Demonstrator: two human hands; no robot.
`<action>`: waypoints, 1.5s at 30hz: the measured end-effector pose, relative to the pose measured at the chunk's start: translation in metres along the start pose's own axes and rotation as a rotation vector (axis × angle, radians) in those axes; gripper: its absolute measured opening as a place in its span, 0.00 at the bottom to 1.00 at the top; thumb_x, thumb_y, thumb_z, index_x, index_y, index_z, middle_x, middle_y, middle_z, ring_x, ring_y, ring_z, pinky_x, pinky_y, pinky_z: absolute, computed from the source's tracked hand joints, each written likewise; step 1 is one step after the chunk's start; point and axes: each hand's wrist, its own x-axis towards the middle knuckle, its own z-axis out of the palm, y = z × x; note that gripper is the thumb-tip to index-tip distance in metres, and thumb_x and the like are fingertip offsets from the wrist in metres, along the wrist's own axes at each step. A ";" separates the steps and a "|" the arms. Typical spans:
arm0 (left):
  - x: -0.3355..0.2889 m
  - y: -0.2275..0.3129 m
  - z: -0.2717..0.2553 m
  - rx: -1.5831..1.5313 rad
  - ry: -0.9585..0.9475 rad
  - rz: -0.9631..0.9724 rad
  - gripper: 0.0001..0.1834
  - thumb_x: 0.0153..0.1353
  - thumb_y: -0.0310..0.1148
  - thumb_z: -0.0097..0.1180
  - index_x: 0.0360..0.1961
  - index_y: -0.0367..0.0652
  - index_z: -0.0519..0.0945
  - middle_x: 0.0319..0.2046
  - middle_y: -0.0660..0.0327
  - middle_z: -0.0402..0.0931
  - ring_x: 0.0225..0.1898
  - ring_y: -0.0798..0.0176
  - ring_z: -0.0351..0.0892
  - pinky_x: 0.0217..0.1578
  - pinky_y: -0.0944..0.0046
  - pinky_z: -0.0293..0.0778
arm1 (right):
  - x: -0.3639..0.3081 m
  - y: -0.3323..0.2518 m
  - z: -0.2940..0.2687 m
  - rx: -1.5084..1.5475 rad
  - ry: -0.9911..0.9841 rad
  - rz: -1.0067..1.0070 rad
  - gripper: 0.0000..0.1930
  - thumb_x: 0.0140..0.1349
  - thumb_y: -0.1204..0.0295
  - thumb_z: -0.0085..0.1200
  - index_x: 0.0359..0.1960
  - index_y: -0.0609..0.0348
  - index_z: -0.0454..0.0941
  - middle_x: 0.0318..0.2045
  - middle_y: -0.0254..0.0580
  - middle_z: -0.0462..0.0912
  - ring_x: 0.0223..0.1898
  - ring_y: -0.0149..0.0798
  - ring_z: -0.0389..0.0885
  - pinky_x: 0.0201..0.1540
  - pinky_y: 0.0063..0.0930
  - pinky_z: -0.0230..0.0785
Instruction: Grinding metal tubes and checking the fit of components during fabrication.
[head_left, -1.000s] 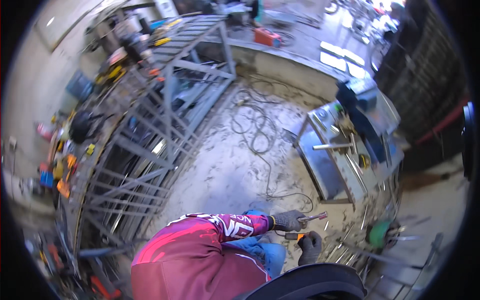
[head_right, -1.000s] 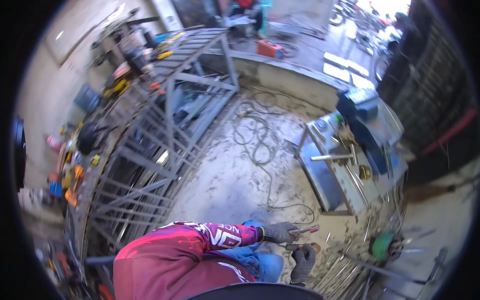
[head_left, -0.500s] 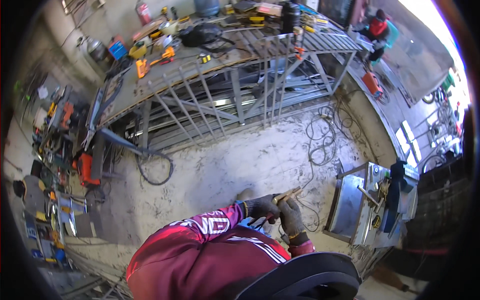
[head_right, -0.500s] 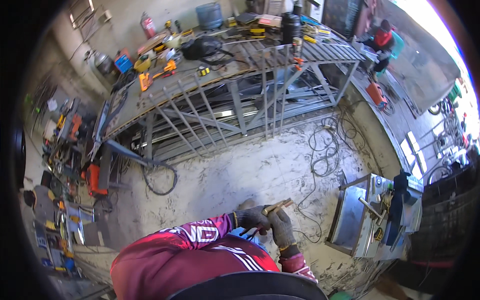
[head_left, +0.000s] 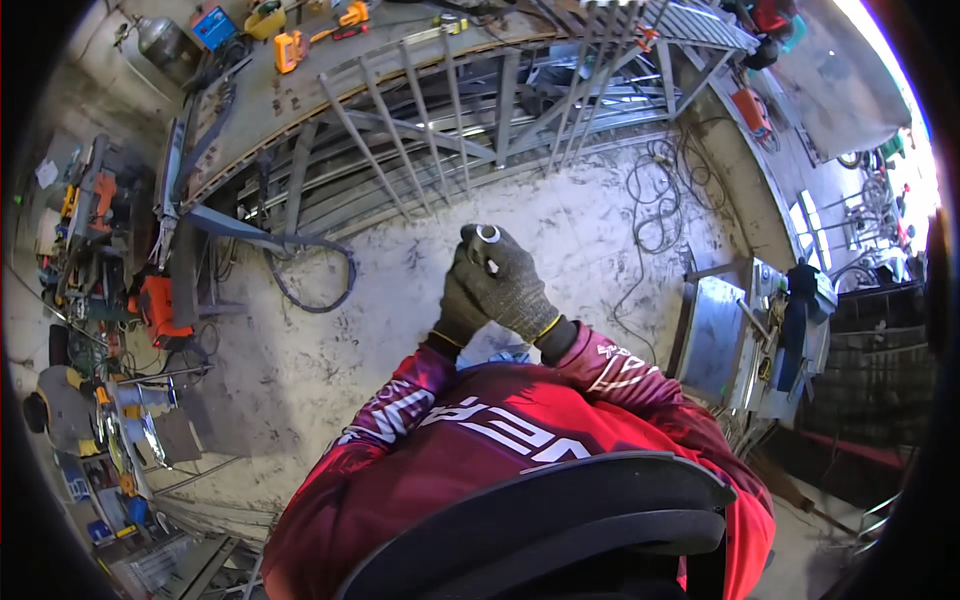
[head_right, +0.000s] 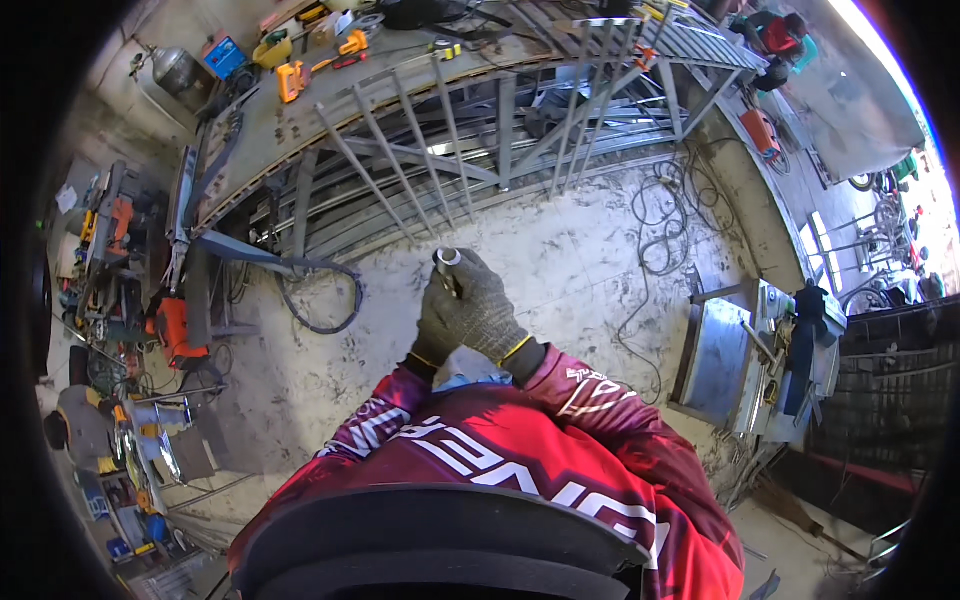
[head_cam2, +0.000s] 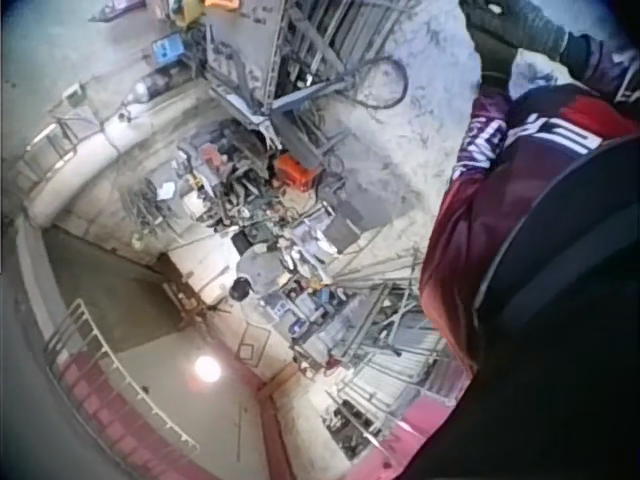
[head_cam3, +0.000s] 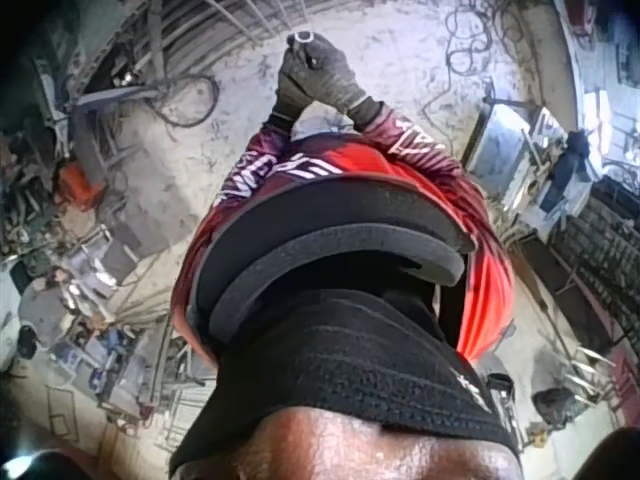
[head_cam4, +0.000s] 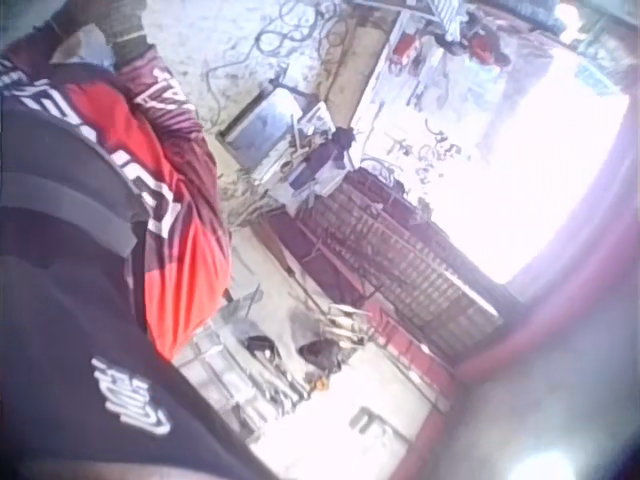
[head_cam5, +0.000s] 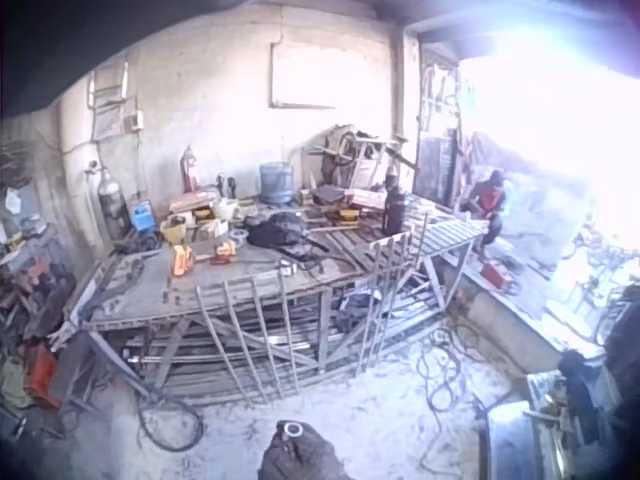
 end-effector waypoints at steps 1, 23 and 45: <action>-0.002 0.029 -0.014 0.162 0.015 0.007 0.08 0.74 0.35 0.50 0.48 0.46 0.74 0.36 0.66 0.74 0.34 0.66 0.76 0.38 0.64 0.77 | 0.010 0.002 0.013 -0.007 -0.089 -0.109 0.24 0.63 0.74 0.62 0.62 0.61 0.74 0.57 0.49 0.80 0.52 0.44 0.83 0.55 0.35 0.76; 0.143 0.281 -0.222 0.744 0.605 0.120 0.03 0.63 0.23 0.57 0.37 0.42 0.79 0.23 0.71 0.71 0.21 0.74 0.66 0.22 0.69 0.64 | 0.397 0.077 0.078 0.332 -0.046 0.009 0.10 0.68 0.74 0.58 0.47 0.65 0.81 0.39 0.37 0.84 0.39 0.31 0.82 0.46 0.28 0.77; 0.250 0.408 -0.356 1.381 0.739 0.071 0.10 0.66 0.35 0.56 0.39 0.38 0.78 0.34 0.39 0.80 0.41 0.29 0.77 0.37 0.43 0.74 | 0.755 0.188 0.235 -1.040 -0.258 -0.198 0.23 0.60 0.58 0.59 0.50 0.62 0.80 0.47 0.54 0.86 0.52 0.59 0.84 0.53 0.53 0.75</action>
